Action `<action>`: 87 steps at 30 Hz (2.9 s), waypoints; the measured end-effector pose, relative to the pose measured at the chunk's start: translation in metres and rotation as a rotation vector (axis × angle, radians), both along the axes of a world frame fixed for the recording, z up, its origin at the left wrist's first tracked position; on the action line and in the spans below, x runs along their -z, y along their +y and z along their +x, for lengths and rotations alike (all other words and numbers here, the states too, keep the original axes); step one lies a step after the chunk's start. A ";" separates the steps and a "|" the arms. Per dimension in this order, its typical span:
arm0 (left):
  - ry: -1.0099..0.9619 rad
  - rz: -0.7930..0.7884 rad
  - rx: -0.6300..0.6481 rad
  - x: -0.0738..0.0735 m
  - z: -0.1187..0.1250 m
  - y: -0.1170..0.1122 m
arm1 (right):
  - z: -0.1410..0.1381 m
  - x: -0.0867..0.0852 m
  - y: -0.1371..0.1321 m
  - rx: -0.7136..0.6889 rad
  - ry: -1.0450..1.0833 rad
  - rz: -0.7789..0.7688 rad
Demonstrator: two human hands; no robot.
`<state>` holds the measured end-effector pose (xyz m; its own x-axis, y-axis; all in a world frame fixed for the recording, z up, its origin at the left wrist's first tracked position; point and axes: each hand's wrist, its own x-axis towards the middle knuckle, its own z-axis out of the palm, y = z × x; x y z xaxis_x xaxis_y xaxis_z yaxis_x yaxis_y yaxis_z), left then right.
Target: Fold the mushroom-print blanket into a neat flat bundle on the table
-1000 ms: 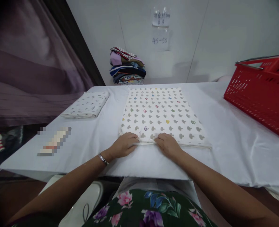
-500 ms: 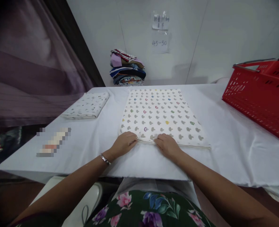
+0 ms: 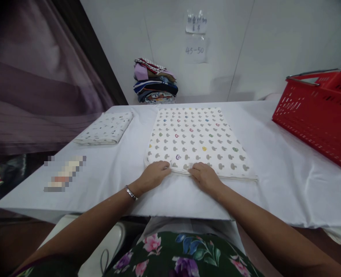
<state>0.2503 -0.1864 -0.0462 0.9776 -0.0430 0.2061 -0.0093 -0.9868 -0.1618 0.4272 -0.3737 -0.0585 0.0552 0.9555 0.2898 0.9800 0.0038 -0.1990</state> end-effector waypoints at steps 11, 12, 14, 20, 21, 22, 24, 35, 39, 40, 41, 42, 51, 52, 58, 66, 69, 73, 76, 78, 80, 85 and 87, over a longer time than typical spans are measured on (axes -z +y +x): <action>0.053 -0.114 -0.033 -0.012 -0.008 -0.014 | 0.002 -0.001 0.001 0.018 0.102 -0.020; 0.063 -0.113 -0.036 -0.014 -0.008 -0.015 | 0.002 -0.003 0.001 0.020 0.120 -0.029; 0.063 -0.084 -0.053 -0.015 -0.006 -0.017 | 0.002 -0.006 0.001 0.018 0.151 -0.044; 0.038 0.013 -0.052 -0.010 0.005 -0.018 | 0.002 -0.012 0.001 0.008 0.151 -0.065; 0.021 0.019 -0.043 -0.011 0.005 -0.018 | 0.002 -0.012 0.001 0.014 0.146 -0.067; 0.003 0.021 -0.028 -0.013 0.004 -0.019 | 0.002 -0.012 0.001 0.019 0.139 -0.067; -0.036 0.017 0.005 -0.019 0.000 -0.021 | 0.001 -0.011 0.000 0.022 0.102 -0.060; -0.091 -0.057 0.063 -0.008 -0.024 -0.024 | -0.005 -0.005 -0.001 -0.036 -0.154 -0.035; -0.119 -0.059 0.064 -0.004 -0.024 -0.024 | -0.005 -0.004 -0.002 -0.021 -0.156 -0.035; -0.127 -0.059 0.062 -0.003 -0.024 -0.023 | -0.006 -0.003 -0.002 -0.020 -0.159 -0.027; -0.133 -0.060 0.059 -0.003 -0.024 -0.023 | -0.007 -0.002 -0.002 -0.019 -0.164 -0.015; -0.141 -0.061 0.056 -0.002 -0.024 -0.023 | -0.008 -0.001 -0.002 -0.019 -0.173 0.003; -0.172 -0.069 0.041 -0.004 -0.022 -0.022 | -0.021 0.005 0.011 -0.077 -0.217 0.108; -0.165 -0.066 0.039 -0.004 -0.022 -0.023 | -0.022 0.006 0.013 -0.086 -0.209 0.106; -0.070 -0.079 0.003 -0.005 -0.021 -0.025 | -0.018 0.007 0.015 -0.135 -0.115 0.079; -0.079 -0.116 0.011 -0.002 -0.020 -0.025 | -0.025 -0.004 0.016 -0.103 -0.167 -0.002; -0.111 -0.206 -0.022 -0.003 -0.021 -0.023 | -0.034 -0.005 0.022 -0.102 -0.219 0.023; -0.120 -0.305 -0.044 -0.003 -0.023 -0.021 | -0.041 0.001 0.032 -0.099 -0.256 0.032; -0.066 -0.300 -0.041 -0.003 -0.023 -0.022 | -0.041 0.004 0.035 -0.111 -0.238 0.037; -0.028 -0.256 -0.038 -0.003 -0.023 -0.024 | -0.040 0.004 0.035 -0.127 -0.207 0.040; -0.017 -0.185 -0.033 -0.003 -0.022 -0.026 | -0.038 0.002 0.032 -0.149 -0.174 0.042; -0.050 -0.084 -0.010 -0.002 -0.021 -0.030 | -0.040 0.000 0.031 -0.179 -0.157 0.026; -0.049 -0.097 -0.019 -0.002 -0.022 -0.030 | -0.045 0.001 0.034 -0.180 -0.188 0.038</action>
